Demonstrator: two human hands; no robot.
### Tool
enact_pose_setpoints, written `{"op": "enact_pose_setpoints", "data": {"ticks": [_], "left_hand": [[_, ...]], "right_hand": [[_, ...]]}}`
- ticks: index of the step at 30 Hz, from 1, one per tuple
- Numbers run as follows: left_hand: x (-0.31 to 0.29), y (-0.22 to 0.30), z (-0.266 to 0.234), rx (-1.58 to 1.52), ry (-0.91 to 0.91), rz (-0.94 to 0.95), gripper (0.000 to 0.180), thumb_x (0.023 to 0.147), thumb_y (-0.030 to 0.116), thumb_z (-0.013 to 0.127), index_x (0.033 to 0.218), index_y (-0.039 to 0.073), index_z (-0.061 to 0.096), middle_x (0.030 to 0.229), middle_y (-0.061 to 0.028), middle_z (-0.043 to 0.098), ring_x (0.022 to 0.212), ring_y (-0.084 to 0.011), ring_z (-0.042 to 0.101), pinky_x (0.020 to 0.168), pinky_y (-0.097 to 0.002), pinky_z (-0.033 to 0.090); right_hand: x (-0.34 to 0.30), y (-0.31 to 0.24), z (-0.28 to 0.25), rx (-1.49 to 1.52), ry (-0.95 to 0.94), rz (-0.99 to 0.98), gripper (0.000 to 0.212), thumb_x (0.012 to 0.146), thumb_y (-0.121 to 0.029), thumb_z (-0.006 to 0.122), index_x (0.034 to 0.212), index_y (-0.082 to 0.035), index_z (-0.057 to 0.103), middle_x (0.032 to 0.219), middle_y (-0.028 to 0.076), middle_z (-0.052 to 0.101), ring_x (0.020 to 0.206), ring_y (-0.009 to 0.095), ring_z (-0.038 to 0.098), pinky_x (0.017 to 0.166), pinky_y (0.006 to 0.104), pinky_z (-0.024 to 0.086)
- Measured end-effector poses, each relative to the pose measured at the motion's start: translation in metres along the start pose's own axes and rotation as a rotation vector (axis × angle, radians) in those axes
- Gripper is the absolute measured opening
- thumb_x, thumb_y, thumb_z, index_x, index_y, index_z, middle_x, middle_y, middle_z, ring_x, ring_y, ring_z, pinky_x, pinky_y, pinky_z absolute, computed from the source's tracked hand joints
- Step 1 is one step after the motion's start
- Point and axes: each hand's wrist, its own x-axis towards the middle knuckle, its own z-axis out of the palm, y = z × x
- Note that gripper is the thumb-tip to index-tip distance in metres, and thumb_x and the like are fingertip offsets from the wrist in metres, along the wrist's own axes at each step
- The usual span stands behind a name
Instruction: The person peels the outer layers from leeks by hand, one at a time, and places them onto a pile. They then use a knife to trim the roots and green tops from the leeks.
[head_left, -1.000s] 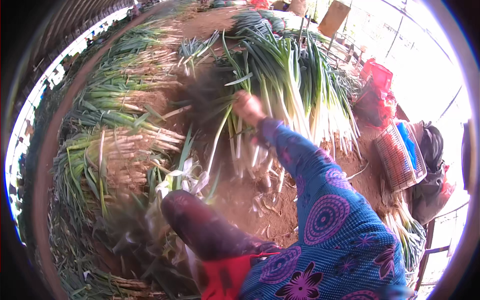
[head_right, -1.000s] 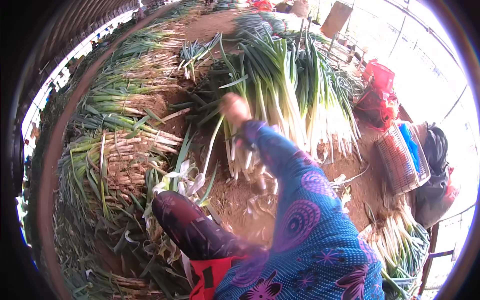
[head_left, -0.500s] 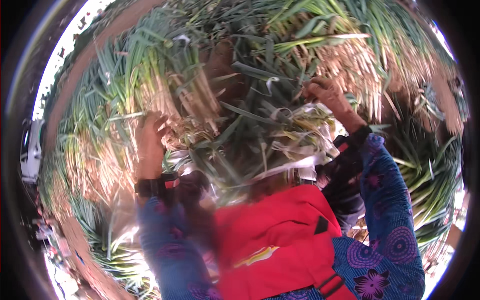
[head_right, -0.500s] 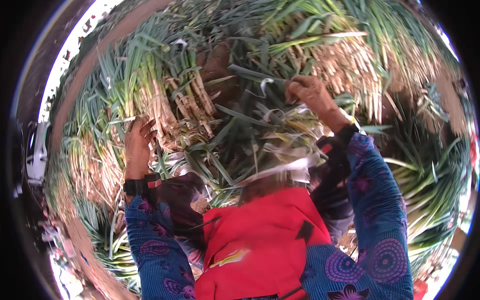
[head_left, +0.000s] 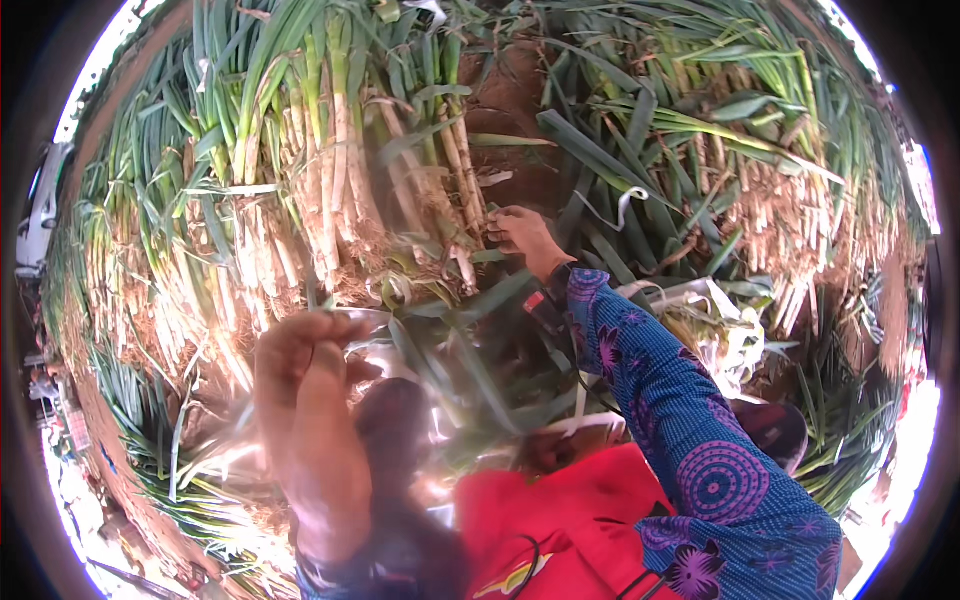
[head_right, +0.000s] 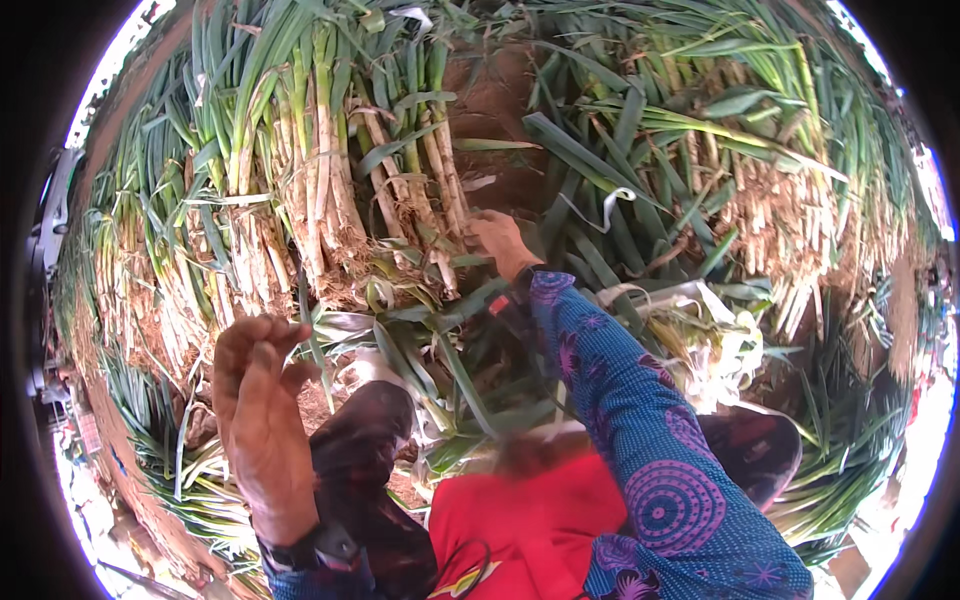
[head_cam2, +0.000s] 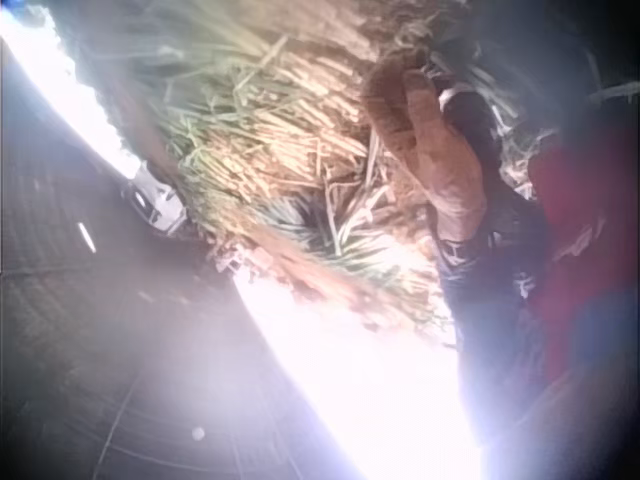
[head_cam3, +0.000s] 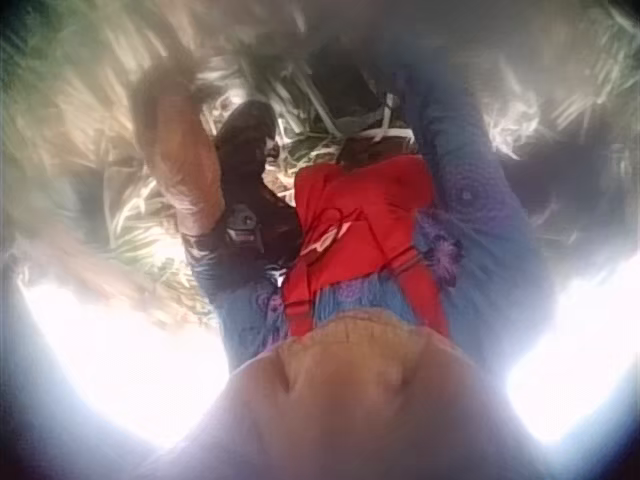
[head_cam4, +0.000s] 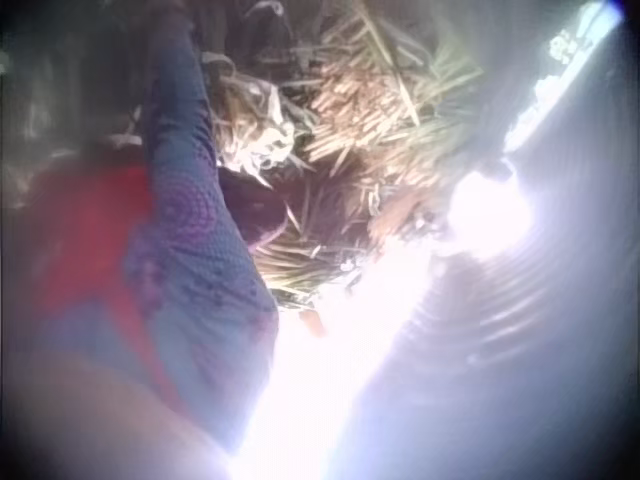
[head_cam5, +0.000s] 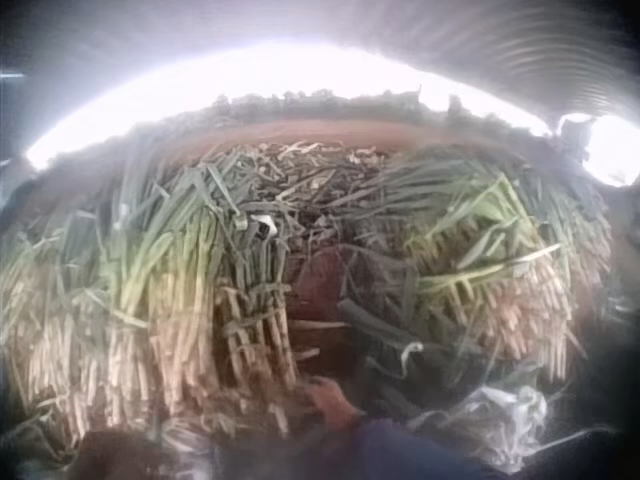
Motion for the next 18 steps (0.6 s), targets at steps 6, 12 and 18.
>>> {"op": "enact_pose_setpoints", "data": {"ticks": [6,12,18], "left_hand": [[0.009,-0.007,-0.001,-0.133,-0.013,-0.045,0.021,0.090,0.019,0.060,0.102,0.004,0.053,0.100,-0.0083,0.055,0.095,-0.0210,0.060,0.069,-0.0290,0.049],[0.006,0.000,0.007,-0.258,-0.061,-0.086,0.019,0.087,0.015,0.062,0.097,0.002,0.053,0.095,-0.0108,0.057,0.089,-0.0201,0.061,0.068,-0.0270,0.049],[0.002,-0.005,0.002,-0.137,-0.031,-0.168,0.015,0.088,0.013,0.060,0.096,0.002,0.054,0.094,-0.0102,0.059,0.085,-0.0182,0.061,0.069,-0.0249,0.049]], "right_hand": [[0.055,-0.007,0.047,0.091,0.012,-0.106,0.022,0.087,-0.022,0.058,0.100,-0.004,0.062,0.086,0.002,0.063,0.074,0.015,0.059,0.063,0.0274,0.047],[0.119,0.003,0.063,-0.451,-0.106,-0.986,0.035,0.085,-0.024,0.061,0.114,-0.005,0.054,0.090,0.004,0.061,0.074,0.014,0.057,0.061,0.0272,0.046],[0.072,-0.093,0.118,0.520,-0.394,0.113,0.016,0.088,-0.028,0.058,0.086,-0.013,0.053,0.067,-0.003,0.047,0.053,0.008,0.041,0.049,0.0216,0.033]]}}
